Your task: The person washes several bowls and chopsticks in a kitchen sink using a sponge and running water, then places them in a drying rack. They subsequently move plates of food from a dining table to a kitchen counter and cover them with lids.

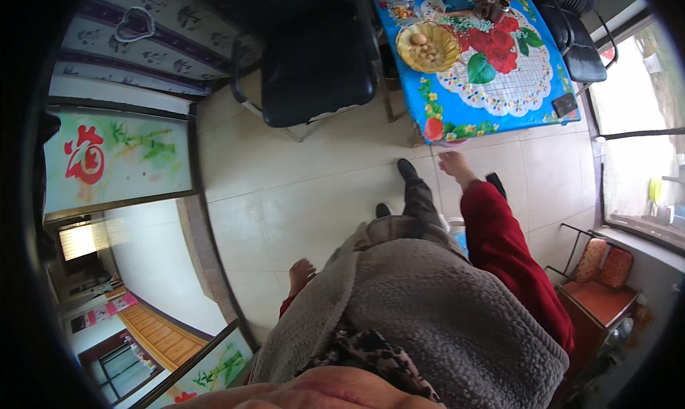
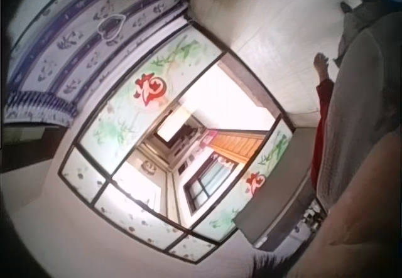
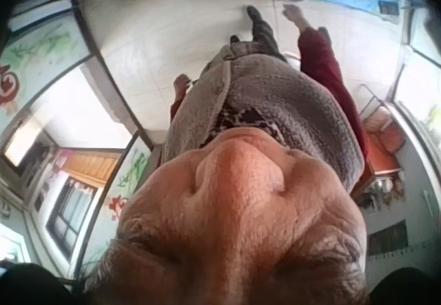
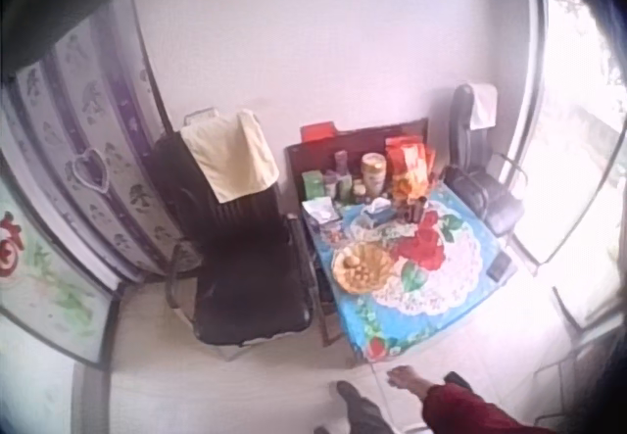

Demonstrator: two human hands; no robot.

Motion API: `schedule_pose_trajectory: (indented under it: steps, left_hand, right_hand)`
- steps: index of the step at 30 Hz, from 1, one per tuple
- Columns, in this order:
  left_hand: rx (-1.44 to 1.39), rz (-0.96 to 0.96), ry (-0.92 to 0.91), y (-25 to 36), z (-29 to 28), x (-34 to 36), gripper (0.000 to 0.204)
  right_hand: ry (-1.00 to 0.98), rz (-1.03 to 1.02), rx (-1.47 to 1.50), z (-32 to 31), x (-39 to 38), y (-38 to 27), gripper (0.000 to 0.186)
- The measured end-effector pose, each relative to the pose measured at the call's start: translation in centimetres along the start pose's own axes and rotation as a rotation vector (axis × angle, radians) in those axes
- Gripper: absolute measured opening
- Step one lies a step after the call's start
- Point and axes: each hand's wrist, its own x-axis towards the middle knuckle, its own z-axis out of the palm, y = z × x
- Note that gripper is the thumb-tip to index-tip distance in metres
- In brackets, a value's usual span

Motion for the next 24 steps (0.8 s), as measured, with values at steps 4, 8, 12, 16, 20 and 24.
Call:
schedule_pose_trajectory:
  steps: [4,8,12,16,20,24]
  left_hand:
    - [0.917,0.358,-0.14,-4.2,0.7,-2.9,0.019]
    - [0.673,-0.021,-0.102,-3.3,5.0,-7.9,0.021]
    - [-0.127,-0.507,0.169,0.4,9.2,-11.9,0.021]
    - [0.188,-0.407,0.078,0.9,10.9,-13.4,0.029]
    - [0.158,-0.411,0.137,0.2,12.6,-14.4,0.034]
    - [0.124,-0.355,0.12,1.8,14.0,-14.3,0.032]
  right_hand:
    - [0.045,0.068,0.253,-0.2,8.0,-7.6,0.027]
    - [-0.034,0.107,0.588,-1.1,15.7,-13.1,0.029]
    - [0.052,0.143,0.85,-1.0,21.2,-16.7,0.031]
    - [0.13,0.268,1.115,-1.1,23.6,-18.1,0.023]
    - [0.065,0.251,1.113,-1.8,21.9,-17.4,0.011]
    - [0.037,0.093,0.821,-2.7,15.8,-15.9,0.008]
